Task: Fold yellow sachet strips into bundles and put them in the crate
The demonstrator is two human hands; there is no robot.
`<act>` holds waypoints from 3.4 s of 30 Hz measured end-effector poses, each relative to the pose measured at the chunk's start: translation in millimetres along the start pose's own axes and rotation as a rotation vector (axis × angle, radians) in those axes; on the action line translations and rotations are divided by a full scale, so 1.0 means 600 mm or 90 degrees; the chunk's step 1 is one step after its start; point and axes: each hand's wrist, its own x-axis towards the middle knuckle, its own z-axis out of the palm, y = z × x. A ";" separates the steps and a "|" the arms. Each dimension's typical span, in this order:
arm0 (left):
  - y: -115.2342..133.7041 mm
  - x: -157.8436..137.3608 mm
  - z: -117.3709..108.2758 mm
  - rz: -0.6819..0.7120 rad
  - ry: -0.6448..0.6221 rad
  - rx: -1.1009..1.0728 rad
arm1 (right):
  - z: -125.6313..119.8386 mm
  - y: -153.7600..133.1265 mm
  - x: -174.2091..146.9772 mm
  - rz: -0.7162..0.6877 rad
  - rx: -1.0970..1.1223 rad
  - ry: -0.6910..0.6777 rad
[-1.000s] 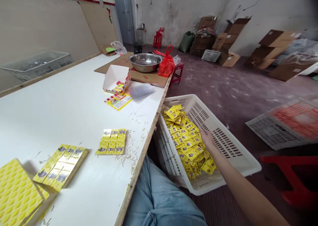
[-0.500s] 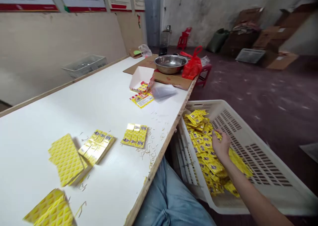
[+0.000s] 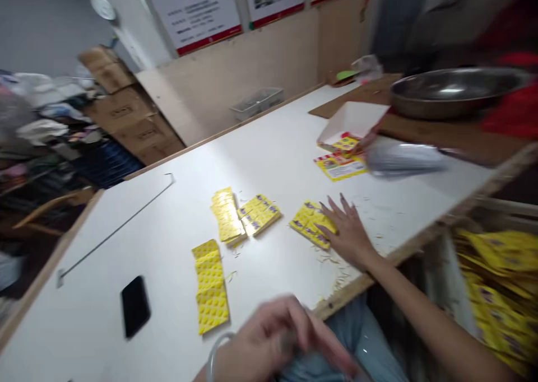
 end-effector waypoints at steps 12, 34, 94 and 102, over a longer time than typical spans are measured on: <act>-0.116 -0.164 -0.442 -0.030 0.485 0.881 | 0.081 0.019 -0.001 -0.060 0.000 -0.040; -0.017 -0.137 -0.429 0.164 0.687 0.837 | 0.064 0.004 -0.005 -0.020 0.034 -0.047; -0.182 0.045 -0.207 0.142 0.208 0.818 | -0.053 -0.153 -0.057 -0.015 0.138 -0.185; -0.213 0.053 -0.198 0.135 0.222 0.795 | 0.004 -0.194 -0.083 0.006 0.321 -0.319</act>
